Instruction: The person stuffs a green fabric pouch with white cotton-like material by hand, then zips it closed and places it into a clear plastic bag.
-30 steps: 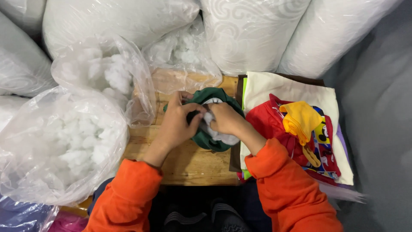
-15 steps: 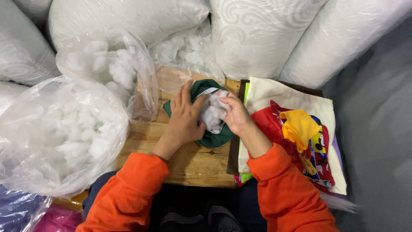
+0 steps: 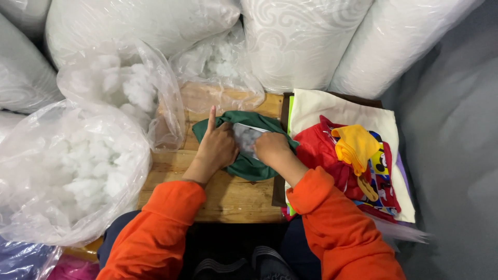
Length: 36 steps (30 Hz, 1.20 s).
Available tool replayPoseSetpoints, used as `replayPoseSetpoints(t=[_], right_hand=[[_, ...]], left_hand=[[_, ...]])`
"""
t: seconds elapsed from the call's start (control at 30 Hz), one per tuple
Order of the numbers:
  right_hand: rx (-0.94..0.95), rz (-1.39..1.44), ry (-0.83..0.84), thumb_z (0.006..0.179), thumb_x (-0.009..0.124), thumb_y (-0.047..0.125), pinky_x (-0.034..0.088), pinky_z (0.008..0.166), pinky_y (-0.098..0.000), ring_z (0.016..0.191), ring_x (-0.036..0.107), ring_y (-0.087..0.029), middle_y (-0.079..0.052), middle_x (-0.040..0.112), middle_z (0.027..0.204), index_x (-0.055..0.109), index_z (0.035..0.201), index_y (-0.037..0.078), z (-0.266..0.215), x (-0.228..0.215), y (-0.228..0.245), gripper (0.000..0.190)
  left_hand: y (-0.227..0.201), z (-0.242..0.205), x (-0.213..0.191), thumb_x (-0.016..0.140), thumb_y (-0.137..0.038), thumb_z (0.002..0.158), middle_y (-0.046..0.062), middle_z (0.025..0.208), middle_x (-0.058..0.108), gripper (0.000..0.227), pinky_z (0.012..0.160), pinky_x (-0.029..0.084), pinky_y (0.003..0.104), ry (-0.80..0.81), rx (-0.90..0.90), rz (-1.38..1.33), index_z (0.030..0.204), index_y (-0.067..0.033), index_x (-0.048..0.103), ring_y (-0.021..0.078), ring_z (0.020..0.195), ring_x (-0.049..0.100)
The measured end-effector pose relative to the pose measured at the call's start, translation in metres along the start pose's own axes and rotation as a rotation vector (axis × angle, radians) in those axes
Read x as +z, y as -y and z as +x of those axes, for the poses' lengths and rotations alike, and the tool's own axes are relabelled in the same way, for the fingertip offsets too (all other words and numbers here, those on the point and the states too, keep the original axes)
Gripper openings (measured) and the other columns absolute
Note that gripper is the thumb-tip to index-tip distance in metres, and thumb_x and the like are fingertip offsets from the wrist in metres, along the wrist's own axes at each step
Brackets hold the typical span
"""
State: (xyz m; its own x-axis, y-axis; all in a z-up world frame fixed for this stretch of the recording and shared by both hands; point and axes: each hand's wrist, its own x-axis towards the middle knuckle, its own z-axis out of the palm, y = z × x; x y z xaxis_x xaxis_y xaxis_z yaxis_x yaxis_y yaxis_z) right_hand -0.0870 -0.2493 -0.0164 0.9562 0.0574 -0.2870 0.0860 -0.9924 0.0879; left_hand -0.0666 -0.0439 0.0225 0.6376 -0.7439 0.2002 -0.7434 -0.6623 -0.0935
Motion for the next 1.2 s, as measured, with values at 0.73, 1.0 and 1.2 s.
replayPoseSetpoints(t=[0.73, 1.0, 1.2], right_hand=[[0.1, 0.263, 0.063, 0.091, 0.07, 0.037, 0.053, 0.101, -0.0536, 0.123, 0.055, -0.047, -0.015, 0.049, 0.135, 0.076, 0.116, 0.026, -0.077, -0.085, -0.007, 0.028], [-0.121, 0.192, -0.851, 0.084, 0.085, 0.026, 0.058, 0.081, -0.0434, 0.104, 0.065, -0.034, -0.009, 0.051, 0.121, 0.066, 0.068, 0.006, -0.105, -0.137, -0.01, 0.032], [0.146, 0.338, -0.217, 0.083, 0.067, 0.007, 0.057, 0.086, -0.056, 0.104, 0.069, -0.044, -0.017, 0.067, 0.109, 0.043, 0.117, 0.018, -0.1, -0.129, -0.008, 0.043]], left_hand=[[0.011, -0.022, -0.045, 0.069, -0.013, 0.086, 0.013, 0.132, 0.047, 0.04, 0.074, 0.049, 0.042, -0.305, -0.361, -0.068, 0.12, -0.0314, 0.06, 0.0356, 0.111, 0.054], [0.028, -0.022, -0.073, 0.068, -0.01, 0.079, 0.01, 0.094, 0.063, 0.041, 0.063, 0.058, 0.047, -0.376, -0.366, -0.625, 0.118, -0.0207, 0.073, 0.0394, 0.073, 0.071], [0.021, -0.027, -0.082, 0.068, -0.013, 0.082, 0.02, 0.107, 0.064, 0.048, 0.074, 0.061, 0.051, -0.17, -0.492, -0.584, 0.13, -0.0114, 0.071, 0.0443, 0.089, 0.072]])
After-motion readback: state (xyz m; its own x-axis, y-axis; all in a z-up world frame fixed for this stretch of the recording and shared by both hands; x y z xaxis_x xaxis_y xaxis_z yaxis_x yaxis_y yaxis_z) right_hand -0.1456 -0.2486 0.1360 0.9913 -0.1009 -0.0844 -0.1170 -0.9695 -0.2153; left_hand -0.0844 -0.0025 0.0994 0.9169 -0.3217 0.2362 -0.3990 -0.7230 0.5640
